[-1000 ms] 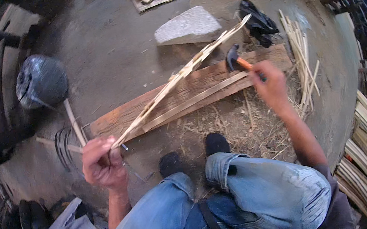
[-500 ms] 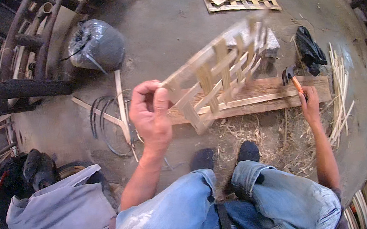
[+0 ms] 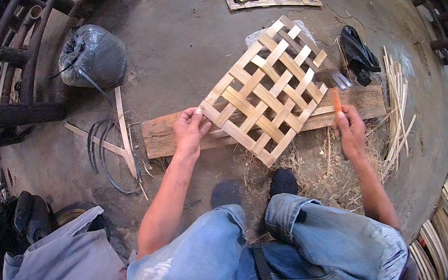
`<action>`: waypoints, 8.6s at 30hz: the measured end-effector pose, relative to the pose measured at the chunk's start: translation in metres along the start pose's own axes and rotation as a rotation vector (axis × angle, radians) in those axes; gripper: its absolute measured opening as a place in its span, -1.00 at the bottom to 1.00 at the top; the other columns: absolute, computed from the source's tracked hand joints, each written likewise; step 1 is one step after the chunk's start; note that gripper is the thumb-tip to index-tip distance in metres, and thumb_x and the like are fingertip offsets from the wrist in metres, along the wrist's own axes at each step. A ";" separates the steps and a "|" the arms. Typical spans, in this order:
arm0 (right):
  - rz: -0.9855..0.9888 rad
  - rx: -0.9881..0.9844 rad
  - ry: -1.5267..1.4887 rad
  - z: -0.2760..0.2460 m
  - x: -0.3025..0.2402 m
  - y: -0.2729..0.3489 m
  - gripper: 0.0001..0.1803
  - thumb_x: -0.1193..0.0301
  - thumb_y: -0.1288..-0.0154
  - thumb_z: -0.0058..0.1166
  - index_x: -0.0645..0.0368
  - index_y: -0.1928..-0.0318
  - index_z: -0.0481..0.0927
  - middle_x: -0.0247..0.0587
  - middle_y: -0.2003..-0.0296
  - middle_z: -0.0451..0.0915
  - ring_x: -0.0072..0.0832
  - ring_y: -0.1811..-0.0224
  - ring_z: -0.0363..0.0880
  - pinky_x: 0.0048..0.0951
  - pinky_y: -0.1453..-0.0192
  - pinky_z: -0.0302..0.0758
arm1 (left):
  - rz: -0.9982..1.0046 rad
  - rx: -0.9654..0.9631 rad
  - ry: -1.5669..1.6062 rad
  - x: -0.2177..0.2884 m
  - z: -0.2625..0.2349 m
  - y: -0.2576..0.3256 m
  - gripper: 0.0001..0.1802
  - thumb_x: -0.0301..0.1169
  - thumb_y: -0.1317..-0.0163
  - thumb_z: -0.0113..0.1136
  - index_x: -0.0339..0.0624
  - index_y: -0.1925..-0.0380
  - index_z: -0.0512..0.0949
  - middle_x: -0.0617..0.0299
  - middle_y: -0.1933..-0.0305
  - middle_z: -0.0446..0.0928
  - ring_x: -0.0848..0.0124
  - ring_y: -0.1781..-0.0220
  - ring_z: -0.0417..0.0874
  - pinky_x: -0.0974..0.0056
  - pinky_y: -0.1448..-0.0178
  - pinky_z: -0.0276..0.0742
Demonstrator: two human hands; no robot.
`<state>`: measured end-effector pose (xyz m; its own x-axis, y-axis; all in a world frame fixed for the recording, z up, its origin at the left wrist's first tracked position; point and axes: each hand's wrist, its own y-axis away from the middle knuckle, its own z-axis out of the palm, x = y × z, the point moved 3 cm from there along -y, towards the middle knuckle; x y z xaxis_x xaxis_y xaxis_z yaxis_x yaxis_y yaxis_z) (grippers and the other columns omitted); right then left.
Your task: The person weaves thin bamboo strips into a square lattice panel, using a hammer to tap the strips into place and secure the weave. They adjust the panel orientation and add a border strip along the edge.
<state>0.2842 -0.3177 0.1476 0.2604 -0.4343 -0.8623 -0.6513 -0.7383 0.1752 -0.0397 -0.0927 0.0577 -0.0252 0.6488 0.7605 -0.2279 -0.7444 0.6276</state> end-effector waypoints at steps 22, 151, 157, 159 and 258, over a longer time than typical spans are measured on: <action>-0.216 -0.370 0.268 0.122 -0.041 0.006 -0.72 0.41 -0.41 0.06 0.27 -0.04 0.47 0.08 0.37 0.57 -0.04 0.38 0.58 -0.19 0.29 0.47 | 0.184 -0.028 -0.843 -0.009 0.025 -0.003 -0.74 -0.26 -0.29 0.24 -0.26 0.26 0.61 0.18 0.44 0.67 0.46 0.45 0.64 0.28 0.30 0.53; 0.586 -0.480 -0.772 -0.017 0.039 0.004 -0.03 -0.43 -0.34 -0.47 0.25 -0.08 0.52 -0.13 0.36 0.65 -0.45 0.41 0.61 -0.44 0.35 0.58 | 1.627 -0.476 -1.210 0.170 0.064 0.195 -0.90 -0.30 -0.04 0.24 0.28 0.42 0.64 0.66 0.38 0.52 0.74 0.37 0.50 0.07 -0.25 0.18; 0.314 -0.438 -0.916 -0.001 -0.046 -0.018 -0.13 -0.26 -0.33 -0.15 0.40 -0.17 0.41 -0.05 0.27 0.67 -0.51 0.40 0.68 -0.56 0.38 0.66 | 1.876 -0.089 -1.144 0.181 0.041 0.181 -0.70 -0.33 0.15 0.38 0.39 0.35 0.68 0.64 0.36 0.47 0.62 0.26 0.47 0.00 -0.52 -0.14; 0.088 -0.491 -0.673 -0.013 -0.065 -0.044 -0.16 -0.11 -0.27 0.08 0.43 -0.24 0.35 -0.12 0.23 0.65 -0.61 0.43 0.64 -0.65 0.38 0.61 | 1.803 -0.020 -1.254 0.183 0.035 0.150 -0.69 -0.36 0.10 0.41 0.37 0.31 0.67 0.59 0.30 0.51 0.59 0.24 0.50 0.06 -0.50 -0.09; -0.638 -0.226 0.066 0.054 -0.227 -0.022 -0.68 0.53 -0.11 0.23 0.28 0.14 0.43 0.04 0.34 0.56 -0.16 0.38 0.58 -0.25 0.30 0.47 | 1.146 -0.159 -0.749 0.175 0.097 0.101 -0.70 -0.53 -0.22 0.22 -0.24 0.02 0.54 0.08 0.26 0.58 0.38 0.43 0.68 0.30 0.38 0.67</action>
<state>0.2009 -0.1752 0.3141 0.5917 0.0974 -0.8002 -0.1921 -0.9470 -0.2573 0.0269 -0.0694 0.2707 0.2412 -0.5863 0.7734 -0.5449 -0.7412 -0.3920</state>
